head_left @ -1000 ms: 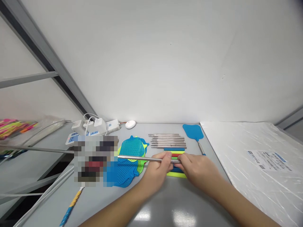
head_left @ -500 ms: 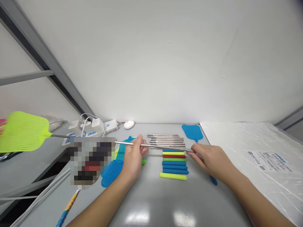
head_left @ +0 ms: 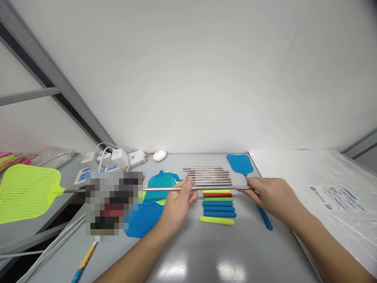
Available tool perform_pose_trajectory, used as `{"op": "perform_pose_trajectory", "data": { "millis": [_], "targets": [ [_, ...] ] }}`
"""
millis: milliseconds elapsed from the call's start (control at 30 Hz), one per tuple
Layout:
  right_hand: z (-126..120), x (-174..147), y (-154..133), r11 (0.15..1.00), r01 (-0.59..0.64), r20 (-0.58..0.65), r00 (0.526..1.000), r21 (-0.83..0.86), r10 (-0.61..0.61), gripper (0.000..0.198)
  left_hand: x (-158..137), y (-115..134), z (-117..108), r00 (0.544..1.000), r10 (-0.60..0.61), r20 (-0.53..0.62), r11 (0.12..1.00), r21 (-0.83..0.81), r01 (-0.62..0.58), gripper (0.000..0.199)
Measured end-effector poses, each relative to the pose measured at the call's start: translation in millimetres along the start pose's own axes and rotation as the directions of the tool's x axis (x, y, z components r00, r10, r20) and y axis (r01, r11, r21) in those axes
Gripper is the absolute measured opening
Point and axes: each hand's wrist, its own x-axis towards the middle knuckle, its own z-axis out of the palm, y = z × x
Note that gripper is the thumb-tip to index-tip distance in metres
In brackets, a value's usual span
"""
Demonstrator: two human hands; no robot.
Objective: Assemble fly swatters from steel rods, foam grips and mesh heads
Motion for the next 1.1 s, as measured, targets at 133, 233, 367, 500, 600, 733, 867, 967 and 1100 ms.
{"op": "perform_pose_trajectory", "data": {
  "millis": [133, 233, 367, 500, 600, 733, 867, 967, 1100],
  "targets": [
    [1, 1, -16, 0.996, 0.038, -0.054, 0.998, -0.079, -0.043, 0.044, -1, 0, 5, 1.0, -0.03, 0.004, 0.999, -0.016, 0.03, 0.046],
    [1, 2, -28, 0.995, 0.028, -0.069, 0.997, -0.092, -0.035, 0.046, -1, -1, 7, 0.998, -0.043, -0.054, 0.998, -0.045, 0.04, 0.046],
    [1, 2, -33, 0.998, 0.01, -0.061, 0.998, -0.062, -0.014, 0.044, 0, 0, 8, 0.997, -0.048, -0.067, 0.998, -0.053, 0.045, 0.046],
    [3, 2, -21, 1.0, -0.03, -0.02, 0.999, 0.006, 0.03, 0.042, 1, 0, 7, 0.997, -0.076, -0.019, 0.997, 0.027, 0.077, 0.049],
    [2, 1, -4, 0.996, -0.081, 0.003, 0.997, 0.026, 0.081, 0.042, 5, 3, 2, 0.996, -0.061, -0.063, 0.998, 0.009, 0.062, 0.05],
    [0, -3, 20, 0.983, -0.181, 0.058, 0.982, 0.033, 0.179, 0.044, 14, 16, -14, 0.966, 0.061, -0.25, 0.968, -0.22, -0.118, 0.049],
    [-4, -5, 34, 0.964, -0.264, 0.097, 0.961, 0.043, 0.259, 0.044, 22, 31, -28, 0.871, 0.138, -0.472, 0.908, -0.291, -0.302, 0.048],
    [-6, -6, 38, 0.948, -0.316, 0.11, 0.944, 0.029, 0.311, 0.041, 23, 34, -30, 0.82, 0.177, -0.544, 0.903, -0.242, -0.355, 0.047],
    [-8, -8, 40, 0.933, -0.359, 0.112, 0.927, -0.018, 0.359, 0.048, 20, 27, -23, 0.85, 0.161, -0.501, 0.924, -0.227, -0.309, 0.047]
  ]
}}
